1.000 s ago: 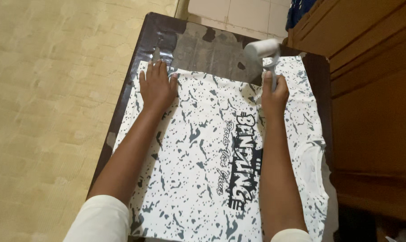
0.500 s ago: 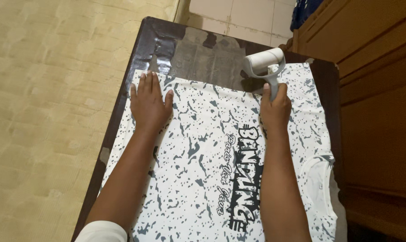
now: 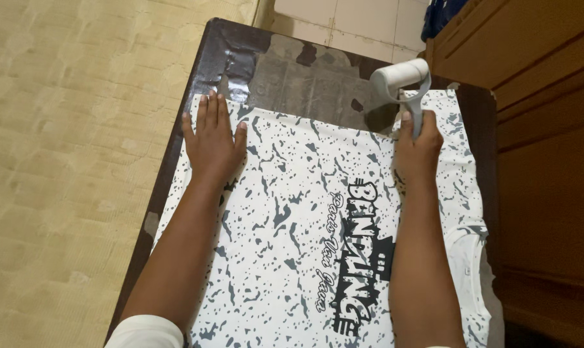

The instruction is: The person uses a lint roller to roll over a white t-shirt with a black splatter pattern laid on a table. They repeatedly roll the entire surface, then fold the shirt in half and continue rolling the folded garment.

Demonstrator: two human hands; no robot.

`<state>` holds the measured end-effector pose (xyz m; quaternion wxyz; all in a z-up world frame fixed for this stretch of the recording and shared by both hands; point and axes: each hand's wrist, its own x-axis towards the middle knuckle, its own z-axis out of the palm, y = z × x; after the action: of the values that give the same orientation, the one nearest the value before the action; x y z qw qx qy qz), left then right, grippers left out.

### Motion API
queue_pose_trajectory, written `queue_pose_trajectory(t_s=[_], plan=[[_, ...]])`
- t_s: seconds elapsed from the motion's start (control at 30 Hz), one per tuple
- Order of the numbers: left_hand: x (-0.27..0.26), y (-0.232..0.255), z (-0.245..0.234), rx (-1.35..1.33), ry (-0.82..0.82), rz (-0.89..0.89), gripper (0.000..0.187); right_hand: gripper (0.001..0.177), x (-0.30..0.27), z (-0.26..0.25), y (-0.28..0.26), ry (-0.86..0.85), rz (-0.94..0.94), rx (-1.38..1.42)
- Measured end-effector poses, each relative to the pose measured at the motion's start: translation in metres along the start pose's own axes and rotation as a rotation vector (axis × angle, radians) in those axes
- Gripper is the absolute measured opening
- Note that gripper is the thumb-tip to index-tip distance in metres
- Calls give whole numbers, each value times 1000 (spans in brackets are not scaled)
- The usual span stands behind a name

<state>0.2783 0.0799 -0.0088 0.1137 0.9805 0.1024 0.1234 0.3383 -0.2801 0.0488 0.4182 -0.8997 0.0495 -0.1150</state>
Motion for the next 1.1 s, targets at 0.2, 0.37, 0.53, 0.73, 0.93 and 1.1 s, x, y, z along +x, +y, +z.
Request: queue_pose_trajectory(t_s=[0.2, 0.37, 0.53, 0.73, 0.93, 1.1], plan=[[0, 0, -4, 1, 24, 31, 71, 43, -2, -59, -27, -253, -46, -129], [-3, 9, -11, 12, 95, 142, 65, 46, -20, -101, -50, -621, -16, -296], [-12, 18, -17, -83, 35, 125, 62, 43, -20, -93, -53, -689, 69, -406], [-11, 10, -21, -133, 51, 132, 55, 42, -20, -76, -55, -699, 42, -378], [-8, 3, -16, -219, 68, 157, 53, 37, -34, -43, -76, -646, 8, -371], [-7, -4, -15, -333, 72, 162, 47, 30, -49, -16, -92, -575, -171, -354]])
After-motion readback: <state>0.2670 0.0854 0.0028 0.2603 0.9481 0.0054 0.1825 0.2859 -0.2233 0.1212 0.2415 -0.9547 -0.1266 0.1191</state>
